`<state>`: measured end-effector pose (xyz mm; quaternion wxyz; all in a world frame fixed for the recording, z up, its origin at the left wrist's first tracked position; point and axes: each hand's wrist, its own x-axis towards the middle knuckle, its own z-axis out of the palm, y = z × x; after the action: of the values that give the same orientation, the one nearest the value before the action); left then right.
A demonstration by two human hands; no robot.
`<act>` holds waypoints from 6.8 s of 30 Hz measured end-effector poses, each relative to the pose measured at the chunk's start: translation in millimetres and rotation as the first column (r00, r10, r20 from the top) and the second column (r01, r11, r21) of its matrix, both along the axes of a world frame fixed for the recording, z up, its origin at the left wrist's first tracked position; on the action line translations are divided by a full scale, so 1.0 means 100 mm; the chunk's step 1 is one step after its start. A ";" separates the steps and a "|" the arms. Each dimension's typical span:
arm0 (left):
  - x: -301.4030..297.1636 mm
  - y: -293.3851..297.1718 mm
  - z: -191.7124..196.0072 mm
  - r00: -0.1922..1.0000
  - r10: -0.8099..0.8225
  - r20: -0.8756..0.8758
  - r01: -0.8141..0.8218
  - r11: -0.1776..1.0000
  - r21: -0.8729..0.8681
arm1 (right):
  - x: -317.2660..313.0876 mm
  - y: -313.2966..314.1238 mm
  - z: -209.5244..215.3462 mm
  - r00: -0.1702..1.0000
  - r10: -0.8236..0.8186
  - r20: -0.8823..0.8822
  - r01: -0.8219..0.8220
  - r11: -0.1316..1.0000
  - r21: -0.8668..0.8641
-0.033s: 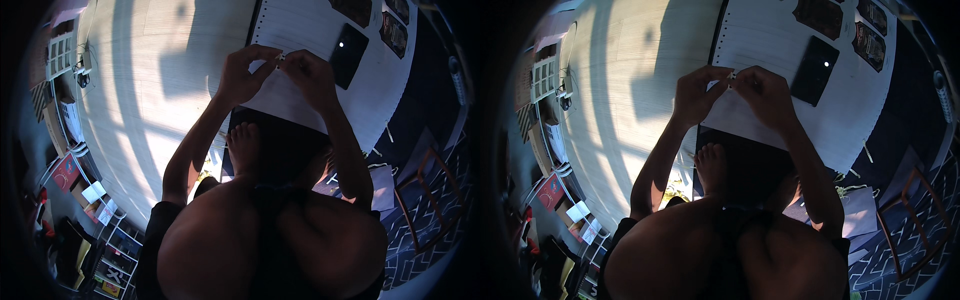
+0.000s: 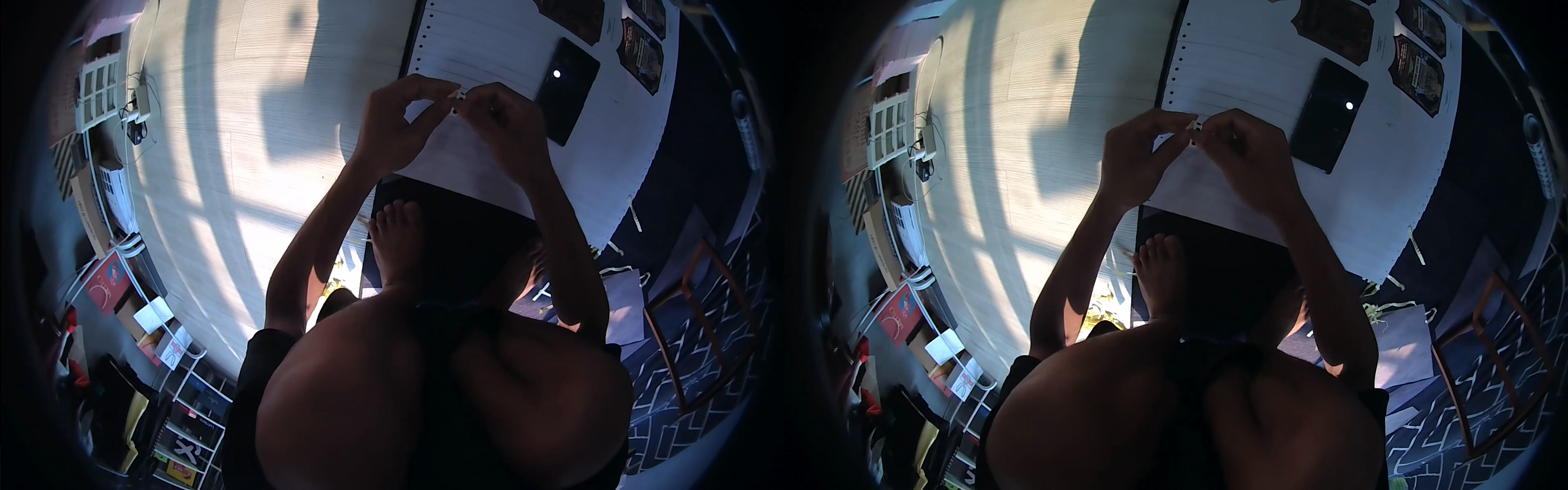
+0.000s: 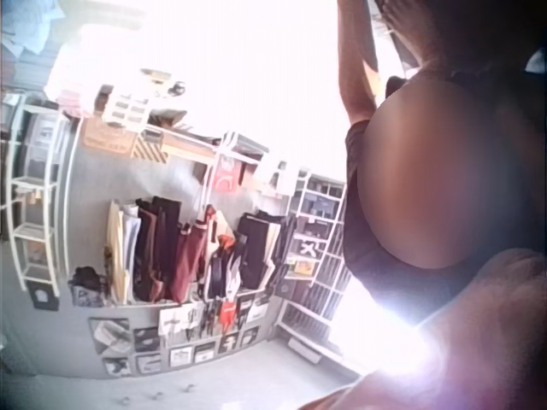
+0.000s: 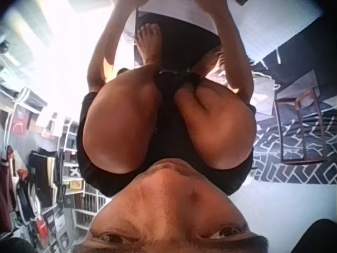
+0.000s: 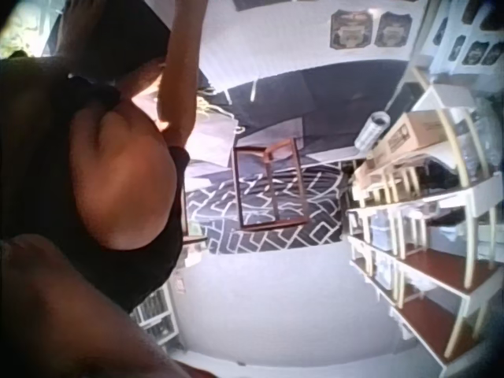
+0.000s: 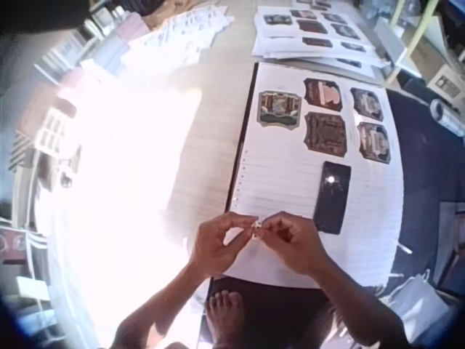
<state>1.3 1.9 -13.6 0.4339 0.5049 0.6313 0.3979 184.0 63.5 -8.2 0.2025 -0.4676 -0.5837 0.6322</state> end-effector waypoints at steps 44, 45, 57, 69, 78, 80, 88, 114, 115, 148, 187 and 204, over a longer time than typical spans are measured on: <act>0.69 -0.09 0.41 0.978 -0.154 -0.138 0.178 0.967 0.184 | 0.86 -0.31 0.09 0.927 -0.142 -0.348 0.043 0.961 -0.275; 0.70 -0.10 0.40 0.977 -0.154 -0.145 0.180 0.966 0.187 | 0.87 -0.32 0.07 0.922 -0.141 -0.361 0.040 0.961 -0.274; 0.75 -0.15 0.38 0.985 -0.129 -0.114 0.141 0.984 0.107 | 0.78 -0.47 0.17 0.957 -0.212 -0.196 0.182 0.970 -0.159; 0.76 -0.18 0.37 0.978 -0.149 -0.146 0.169 0.976 0.137 | 0.77 -0.54 0.05 0.971 -0.183 -0.153 0.230 0.888 0.399; 0.78 -0.21 0.30 0.987 -0.143 -0.075 0.150 0.984 0.097 | 0.76 -0.57 0.05 0.976 -0.175 -0.133 0.220 0.811 0.542; 0.78 -0.21 0.31 0.987 -0.141 -0.070 0.147 0.986 0.082 | 0.77 -0.57 0.04 0.978 -0.171 -0.119 0.208 0.807 0.553; 0.78 -0.26 0.25 0.991 -0.134 -0.003 0.134 0.991 0.022 | 0.79 -0.61 0.04 0.988 -0.148 -0.048 0.151 0.834 0.531; 0.88 -0.99 -0.07 0.811 -0.582 -0.060 0.558 0.800 -0.220 | 0.89 -0.65 0.07 0.934 -0.293 -0.204 0.180 0.879 -0.441; 0.82 -0.94 -0.06 0.917 -0.383 0.109 0.399 0.879 -0.260 | 0.82 -0.66 0.11 0.953 -0.277 -0.127 0.209 0.898 -0.386; 0.13 -0.60 -0.18 0.862 0.321 0.392 -0.295 0.947 -0.127 | 0.03 -0.63 -0.17 0.980 -0.198 -0.023 0.151 0.815 -0.560; -0.30 -0.63 -0.65 0.811 0.099 -0.577 0.030 0.977 0.210 | -0.51 -0.16 -0.58 0.946 0.236 0.221 -0.224 0.971 -0.079; -0.26 -0.64 -0.71 0.695 0.030 -0.719 0.117 0.981 0.154 | -0.61 -0.17 -0.58 0.907 0.263 0.327 -0.271 0.962 -0.024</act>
<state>-24.7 -62.2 -84.3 0.1132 0.6733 0.6979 0.2165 123.1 46.1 -66.0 0.0195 -0.4796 -0.6745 0.5610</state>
